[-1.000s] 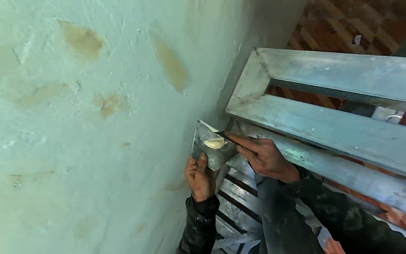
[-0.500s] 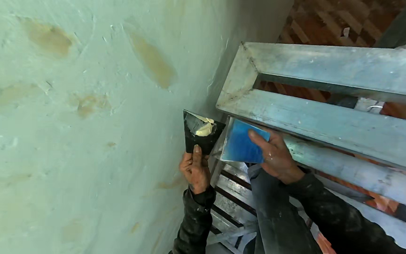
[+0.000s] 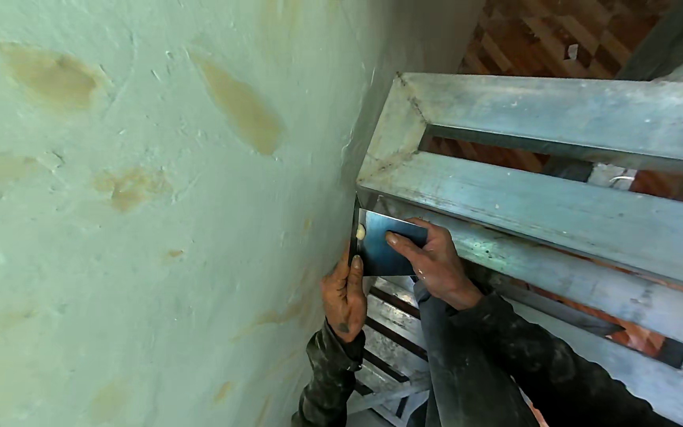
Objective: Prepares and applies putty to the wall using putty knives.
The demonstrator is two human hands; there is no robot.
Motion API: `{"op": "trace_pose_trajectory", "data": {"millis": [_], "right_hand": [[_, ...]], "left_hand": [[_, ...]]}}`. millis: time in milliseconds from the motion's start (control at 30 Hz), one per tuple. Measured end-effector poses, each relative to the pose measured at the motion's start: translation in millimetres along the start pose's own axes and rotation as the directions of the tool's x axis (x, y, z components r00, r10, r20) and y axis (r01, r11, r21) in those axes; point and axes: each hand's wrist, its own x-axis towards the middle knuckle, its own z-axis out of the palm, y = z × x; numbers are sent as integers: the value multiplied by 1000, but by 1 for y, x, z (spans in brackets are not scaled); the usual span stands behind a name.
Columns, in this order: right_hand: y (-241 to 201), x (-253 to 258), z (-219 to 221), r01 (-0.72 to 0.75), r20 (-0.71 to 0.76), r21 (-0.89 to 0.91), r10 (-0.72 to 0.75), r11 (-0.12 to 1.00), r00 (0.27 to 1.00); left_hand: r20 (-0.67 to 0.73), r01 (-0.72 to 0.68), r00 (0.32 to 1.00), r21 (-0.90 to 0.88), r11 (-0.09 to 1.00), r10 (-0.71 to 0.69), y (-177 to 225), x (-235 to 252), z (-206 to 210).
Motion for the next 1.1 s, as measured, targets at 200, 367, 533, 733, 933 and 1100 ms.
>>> {"op": "trace_pose_trajectory", "data": {"millis": [200,367,533,733,933,1100], "right_hand": [[8,8,13,20,1,61,-20,998,1000],[5,37,15,-26,-111,34,29,999,993],[5,80,32,-120,-143,-101,104,988,984],[4,132,67,-178,-247,-203,125,963,961],[7,152,75,-237,-255,-281,166,930,953],[2,155,82,-260,-242,-135,222,956,944]], "left_hand": [[101,131,985,118,984,-143,1,-7,-26],[-107,523,810,-315,792,-577,-10,-32,-49],[-186,608,658,-439,661,-729,-16,-69,-66],[-183,617,603,-511,599,-777,-10,-91,-63],[-187,601,606,-528,600,-773,-12,-94,-69],[-169,591,616,-548,593,-770,-17,-97,-73]]}}
